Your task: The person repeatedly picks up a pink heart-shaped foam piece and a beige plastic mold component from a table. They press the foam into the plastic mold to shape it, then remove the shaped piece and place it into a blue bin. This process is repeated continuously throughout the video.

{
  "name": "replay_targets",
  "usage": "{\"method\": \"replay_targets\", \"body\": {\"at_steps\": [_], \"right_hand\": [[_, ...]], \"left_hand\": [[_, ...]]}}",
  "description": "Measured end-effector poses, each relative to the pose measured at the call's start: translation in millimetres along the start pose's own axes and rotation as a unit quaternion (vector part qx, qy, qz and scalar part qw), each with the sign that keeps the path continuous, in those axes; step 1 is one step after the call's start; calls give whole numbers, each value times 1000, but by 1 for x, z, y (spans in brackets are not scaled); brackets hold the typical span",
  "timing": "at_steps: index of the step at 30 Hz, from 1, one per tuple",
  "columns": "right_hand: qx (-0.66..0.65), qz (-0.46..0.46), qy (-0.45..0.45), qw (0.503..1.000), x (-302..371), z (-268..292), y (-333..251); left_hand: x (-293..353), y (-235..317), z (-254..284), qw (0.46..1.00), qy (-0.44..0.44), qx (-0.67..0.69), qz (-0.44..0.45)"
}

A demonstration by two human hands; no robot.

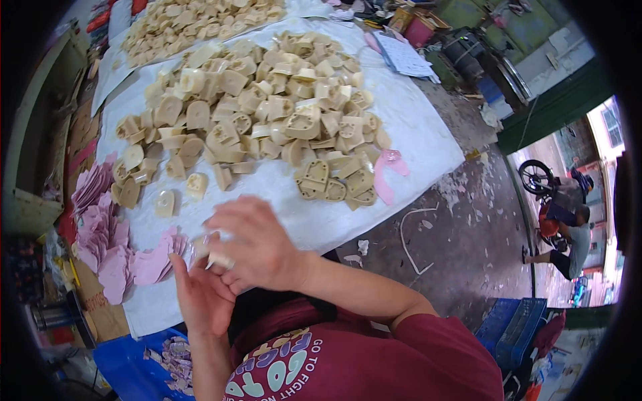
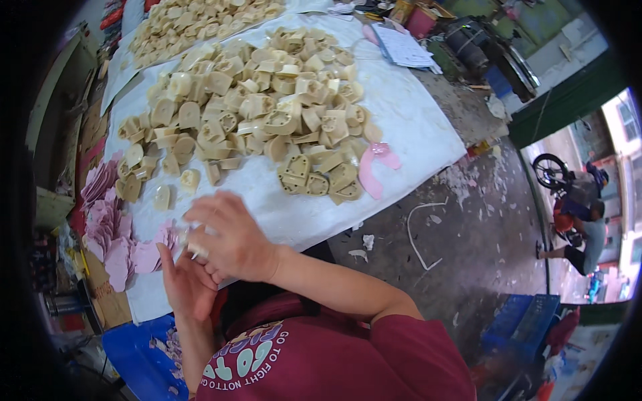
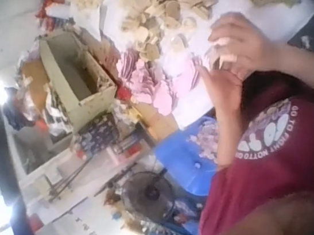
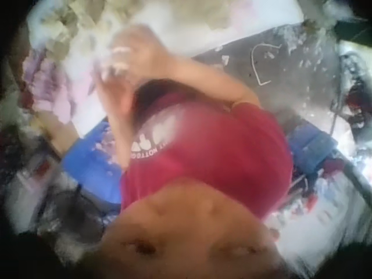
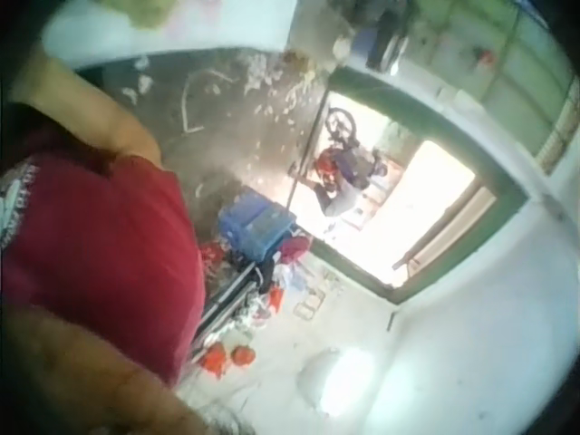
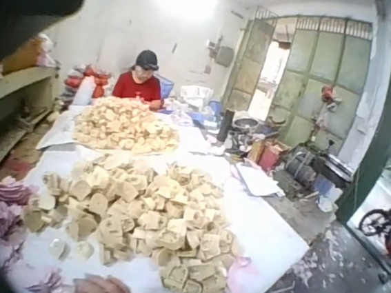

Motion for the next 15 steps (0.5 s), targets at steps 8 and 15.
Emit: {"method": "replay_targets", "body": {"at_steps": [8, 15], "right_hand": [[-491, -460, -45, 739, 48, -66, 17], [-507, -586, -137, 617, 44, -71, 13]], "left_hand": [[8, 18, -8, 995, -33, -30, -87], [11, 30, -10, 963, 66, -129, -227]]}}
Point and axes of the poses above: each hand's wrist, its own x-axis away from the middle knuckle, its own z-axis out of the back of the hand, y = z × x, the point moved 8 cm from there along -x, towards the middle knuckle, and after that the axes turned 12 degrees about y, right-handed, at the moved point
